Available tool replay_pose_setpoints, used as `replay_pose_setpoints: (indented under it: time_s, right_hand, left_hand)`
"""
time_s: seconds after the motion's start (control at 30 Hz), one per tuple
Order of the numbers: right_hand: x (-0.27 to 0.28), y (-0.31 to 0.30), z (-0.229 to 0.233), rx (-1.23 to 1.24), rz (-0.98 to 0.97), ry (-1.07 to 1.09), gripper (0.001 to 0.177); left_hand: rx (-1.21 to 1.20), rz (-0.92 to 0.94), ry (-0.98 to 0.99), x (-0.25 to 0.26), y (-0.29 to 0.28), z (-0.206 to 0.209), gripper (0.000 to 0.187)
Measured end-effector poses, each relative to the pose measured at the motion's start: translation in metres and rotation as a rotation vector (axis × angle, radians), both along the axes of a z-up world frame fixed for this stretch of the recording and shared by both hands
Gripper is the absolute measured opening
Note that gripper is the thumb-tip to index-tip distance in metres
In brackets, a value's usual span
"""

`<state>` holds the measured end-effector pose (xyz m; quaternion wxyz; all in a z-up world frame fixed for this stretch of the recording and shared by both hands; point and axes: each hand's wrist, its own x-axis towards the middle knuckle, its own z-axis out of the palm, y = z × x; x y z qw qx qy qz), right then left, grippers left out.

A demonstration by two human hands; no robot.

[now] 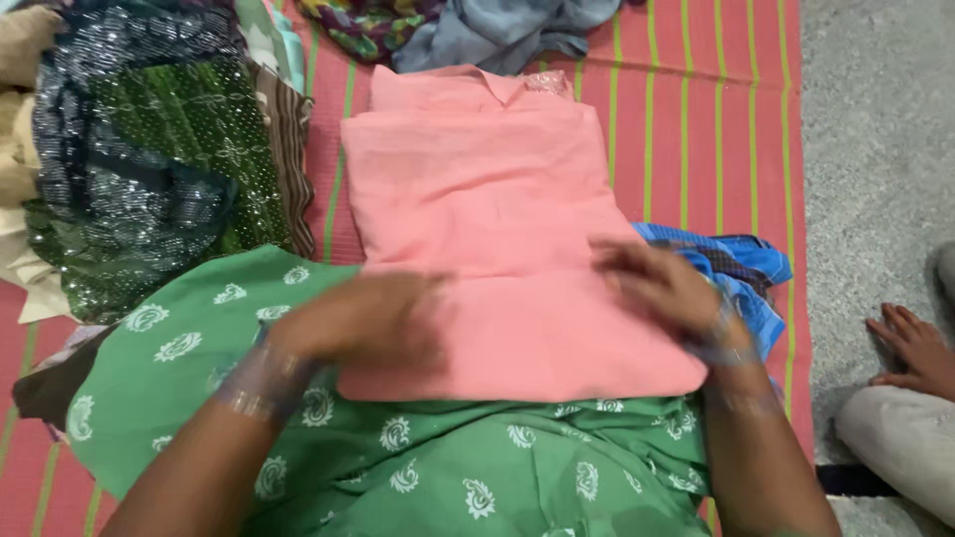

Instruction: The person folds a pink garment and a pair of grey shorts on a mat. They smooth and fold the items neatly, placing the folded pink garment aside before folding the shorts.

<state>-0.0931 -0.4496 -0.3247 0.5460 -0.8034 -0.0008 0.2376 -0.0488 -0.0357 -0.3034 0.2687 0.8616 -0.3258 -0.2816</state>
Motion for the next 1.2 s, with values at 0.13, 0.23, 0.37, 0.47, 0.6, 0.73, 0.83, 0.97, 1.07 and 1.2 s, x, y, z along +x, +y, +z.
replay_pose_setpoints:
  time_s: [0.13, 0.23, 0.37, 0.47, 0.6, 0.73, 0.83, 0.97, 1.07, 1.2]
  right_hand:
    - [-0.069, -0.014, 0.032, -0.255, 0.317, -0.385, 0.077]
    - [-0.097, -0.021, 0.037, -0.495, 0.474, -0.551, 0.092]
    - [-0.098, -0.01, 0.031, -0.843, 0.413, -0.51, 0.065]
    - [-0.077, -0.012, 0.041, -0.878, 0.352, -0.55, 0.056]
    - [-0.022, -0.031, 0.057, -0.865, 0.354, -0.747, 0.048]
    - [0.08, -0.037, 0.073, -1.212, 0.148, -0.735, 0.054]
    - [0.148, -0.017, 0.076, -1.135, -0.156, -1.093, 0.034]
    - [0.171, 0.016, 0.021, -0.917, -0.312, -1.352, 0.059]
    - [0.155, 0.043, -0.079, -0.995, -0.345, -0.863, 0.06]
    - [0.142, 0.01, -0.202, -0.837, -0.172, -0.352, 0.054]
  left_hand:
    - [0.003, -0.062, -0.123, -0.064, 0.046, 0.012, 0.11]
    - [0.057, 0.029, -0.255, -0.083, 0.059, -0.001, 0.088]
    - [-0.041, 0.146, -0.257, -0.085, 0.057, -0.012, 0.064]
    - [-0.253, 0.179, -0.292, -0.07, 0.053, -0.007, 0.04]
    - [-0.009, 0.405, -0.251, -0.029, 0.053, 0.004, 0.027]
    - [-0.036, 0.655, -0.112, 0.06, 0.038, 0.013, 0.059]
    - [-0.628, 0.886, -0.047, 0.118, 0.028, 0.016, 0.039]
    - [-0.385, 1.13, -0.294, 0.148, 0.023, -0.028, 0.038]
    - [-0.555, 1.035, -0.131, 0.128, 0.014, -0.109, 0.051]
    - [0.008, 1.214, 0.089, 0.127, 0.007, -0.182, 0.104]
